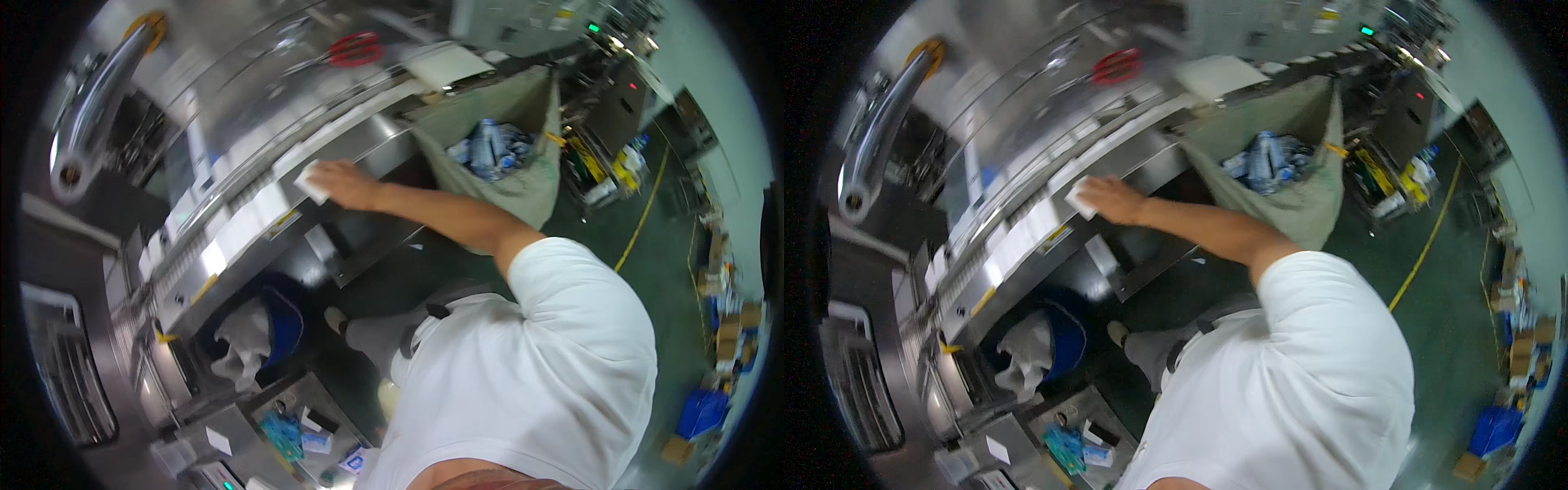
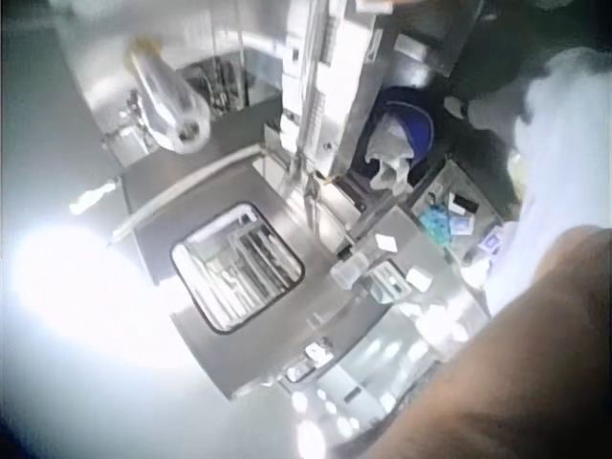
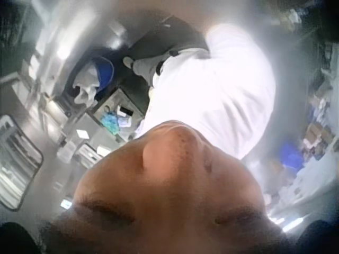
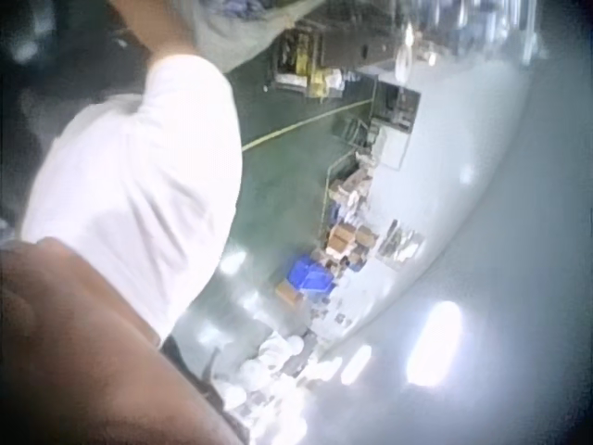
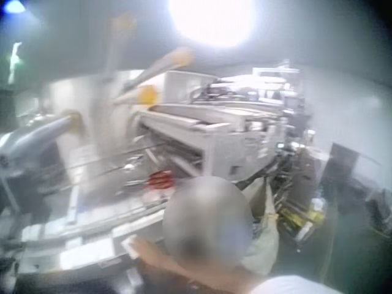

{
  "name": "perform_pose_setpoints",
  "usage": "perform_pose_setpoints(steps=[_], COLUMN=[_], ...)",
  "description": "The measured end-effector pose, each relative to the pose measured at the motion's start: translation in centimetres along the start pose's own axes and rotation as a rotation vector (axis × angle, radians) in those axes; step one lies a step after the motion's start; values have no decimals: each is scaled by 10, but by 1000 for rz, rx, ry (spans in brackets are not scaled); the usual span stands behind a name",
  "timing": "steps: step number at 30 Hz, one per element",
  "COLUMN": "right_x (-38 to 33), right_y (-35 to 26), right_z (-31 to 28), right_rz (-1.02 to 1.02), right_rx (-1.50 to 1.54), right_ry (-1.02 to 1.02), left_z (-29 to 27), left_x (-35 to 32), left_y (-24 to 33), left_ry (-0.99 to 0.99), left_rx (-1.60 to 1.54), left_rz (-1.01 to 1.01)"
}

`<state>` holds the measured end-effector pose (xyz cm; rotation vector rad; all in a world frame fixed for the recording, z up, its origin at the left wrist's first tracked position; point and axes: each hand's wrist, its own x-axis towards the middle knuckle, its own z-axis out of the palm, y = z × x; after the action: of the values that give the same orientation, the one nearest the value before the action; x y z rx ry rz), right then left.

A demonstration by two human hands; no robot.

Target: The person takes white rectangular blocks from a conveyor belt, places them into blue plastic pouches, and uses shears to trim the edges of the pouches.

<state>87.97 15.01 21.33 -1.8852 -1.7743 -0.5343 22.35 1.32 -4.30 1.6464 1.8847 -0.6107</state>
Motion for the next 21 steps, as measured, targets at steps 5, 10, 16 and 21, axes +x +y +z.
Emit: perform_pose_setpoints(steps=[5, 10, 16, 21], right_x=[-19, 3, 31, 5], right_y=[15, 5, -4, 14], right_z=[-28, -71, -57, -48], right_rz=[-54, 91, 94, 115], right_rx=[12, 124, 188, 129], right_ry=[-3, -150, -230, -257], left_z=[-8, -12, -29, -63], left_x=[24, 31, 83, 83], left_y=[-15, -10, 127, 107], left_ry=[-56, -95, -470, -113], left_rx=[-124, -165, -884, -286], left_rz=[-157, -301, -219, -197])
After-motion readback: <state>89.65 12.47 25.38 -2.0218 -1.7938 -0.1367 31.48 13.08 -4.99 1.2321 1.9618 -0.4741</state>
